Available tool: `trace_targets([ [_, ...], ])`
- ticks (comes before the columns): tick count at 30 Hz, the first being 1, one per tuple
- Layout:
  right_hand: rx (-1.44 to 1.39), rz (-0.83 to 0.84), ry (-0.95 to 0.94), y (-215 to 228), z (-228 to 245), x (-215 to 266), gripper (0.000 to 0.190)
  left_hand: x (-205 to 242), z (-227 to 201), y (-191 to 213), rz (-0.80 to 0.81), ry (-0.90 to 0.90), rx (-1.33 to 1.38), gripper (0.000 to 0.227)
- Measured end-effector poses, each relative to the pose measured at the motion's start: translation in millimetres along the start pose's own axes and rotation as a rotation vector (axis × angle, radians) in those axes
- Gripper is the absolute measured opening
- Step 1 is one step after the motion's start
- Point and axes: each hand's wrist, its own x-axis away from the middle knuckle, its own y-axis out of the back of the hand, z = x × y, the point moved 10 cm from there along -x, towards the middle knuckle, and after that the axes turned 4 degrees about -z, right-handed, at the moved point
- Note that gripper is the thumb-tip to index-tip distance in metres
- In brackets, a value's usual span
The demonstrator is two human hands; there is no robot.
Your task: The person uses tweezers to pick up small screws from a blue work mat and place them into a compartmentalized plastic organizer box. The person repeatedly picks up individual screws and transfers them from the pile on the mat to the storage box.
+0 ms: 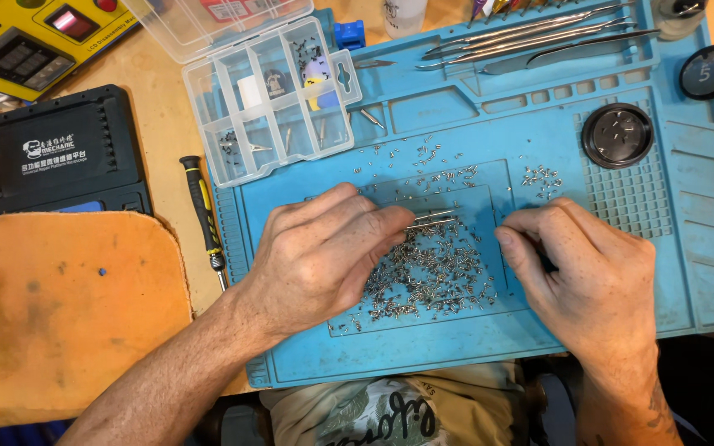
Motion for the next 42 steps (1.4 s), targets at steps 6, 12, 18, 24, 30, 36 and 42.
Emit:
trace_targets([
  [6, -0.003, 0.008, -0.011, -1, -2, 2, 0.017, 1, 1, 1, 0.016, -0.022, -0.073, 0.009],
  [12, 0.011, -0.001, 0.004, 1, 1, -1, 0.018, -2, -2, 0, 0.011, -0.015, -0.043, 0.009],
  [18, -0.001, 0.007, 0.012, 0, 2, -1, 0.017, -1, 1, 0, 0.008, -0.002, 0.004, 0.010],
  [24, 0.009, 0.010, 0.007, 1, 2, -2, 0.017, -1, 2, -4, 0.025, 0.020, 0.017, 0.009],
  [30, 0.001, 0.016, 0.010, 0, 2, -2, 0.016, -3, 5, -3, 0.016, 0.052, 0.078, 0.011],
  [36, -0.002, 0.022, -0.001, 0, 2, -2, 0.017, -4, 4, -4, 0.026, 0.048, 0.080, 0.009],
  [42, -0.014, 0.020, 0.006, 1, 3, -3, 0.017, 1, 7, -8, 0.027, 0.028, 0.063, 0.010],
])
